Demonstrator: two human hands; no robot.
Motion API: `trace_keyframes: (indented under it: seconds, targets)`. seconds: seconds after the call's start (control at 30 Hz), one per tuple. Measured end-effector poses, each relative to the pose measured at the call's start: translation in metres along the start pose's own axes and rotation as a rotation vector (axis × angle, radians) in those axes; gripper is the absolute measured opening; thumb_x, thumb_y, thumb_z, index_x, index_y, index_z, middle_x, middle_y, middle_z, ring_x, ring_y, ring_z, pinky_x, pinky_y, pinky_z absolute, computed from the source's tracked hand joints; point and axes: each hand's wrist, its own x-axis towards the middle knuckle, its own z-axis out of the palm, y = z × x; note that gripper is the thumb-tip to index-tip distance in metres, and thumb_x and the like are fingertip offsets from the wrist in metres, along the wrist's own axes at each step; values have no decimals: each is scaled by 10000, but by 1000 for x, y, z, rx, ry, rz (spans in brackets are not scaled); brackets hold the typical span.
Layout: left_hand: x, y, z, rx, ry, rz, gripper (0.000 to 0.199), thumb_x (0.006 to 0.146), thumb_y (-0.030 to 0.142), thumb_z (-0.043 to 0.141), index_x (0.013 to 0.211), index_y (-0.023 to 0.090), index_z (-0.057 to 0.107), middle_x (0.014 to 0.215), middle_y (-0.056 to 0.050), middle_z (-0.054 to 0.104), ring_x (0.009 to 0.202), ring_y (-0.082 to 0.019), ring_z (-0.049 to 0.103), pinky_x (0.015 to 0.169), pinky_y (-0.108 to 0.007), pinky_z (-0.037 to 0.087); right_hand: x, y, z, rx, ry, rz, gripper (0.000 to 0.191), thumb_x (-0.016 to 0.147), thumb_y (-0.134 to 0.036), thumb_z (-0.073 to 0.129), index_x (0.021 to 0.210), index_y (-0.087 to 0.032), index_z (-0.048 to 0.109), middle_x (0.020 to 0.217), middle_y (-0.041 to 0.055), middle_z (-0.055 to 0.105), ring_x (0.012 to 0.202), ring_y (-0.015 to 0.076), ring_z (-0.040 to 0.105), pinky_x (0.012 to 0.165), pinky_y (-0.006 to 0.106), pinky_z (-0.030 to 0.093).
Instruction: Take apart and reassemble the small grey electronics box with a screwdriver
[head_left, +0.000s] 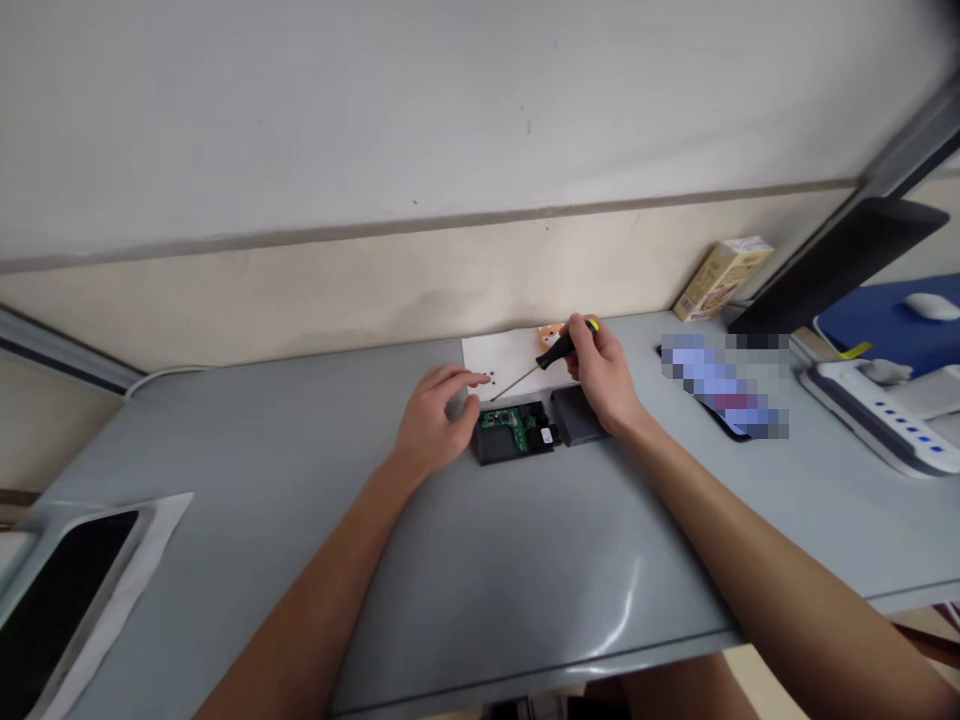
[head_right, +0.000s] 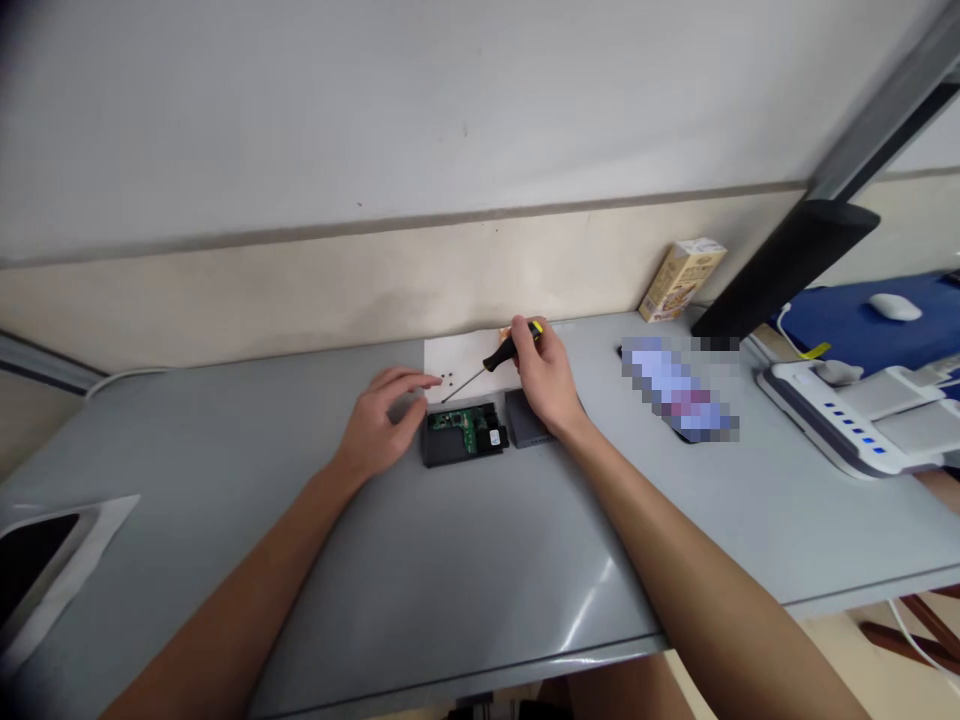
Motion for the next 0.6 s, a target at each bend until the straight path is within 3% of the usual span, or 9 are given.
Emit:
trace_keyframes:
  seconds: [0.1, 0.2, 0.6]
  targets:
    - [0, 0, -1, 29, -4, -95, 245, 949, 150, 494, 975, 217, 728, 947, -30, 691, 897, -186, 627, 844, -348, 495, 0, 2, 0, -42, -39, -28, 449, 957, -651, 510, 858, -220, 591, 729, -16, 545, 611, 114, 457, 579, 253, 394]
    - [-1, -1, -1, 62, -84, -119, 243, 912, 122, 488, 882, 214, 711, 851, -5, 679, 767, -160, 600, 756, -317, 462, 0, 3, 1, -76, -73, -53, 444, 963, -641, 505, 860, -218, 590, 772, -8, 560, 653, 120, 478, 611, 255, 403]
    - [-3, 3, -1, 48, -225, -76, 241, 901, 129, 479, 866, 207, 705, 897, -7, 729, 739, -144, 616, 694, -291, 447, -3, 3, 2, -120, -122, -112, 423, 982, -618, 497, 854, -220, 558, 727, -26, 519, 641, 119, 474, 631, 279, 390]
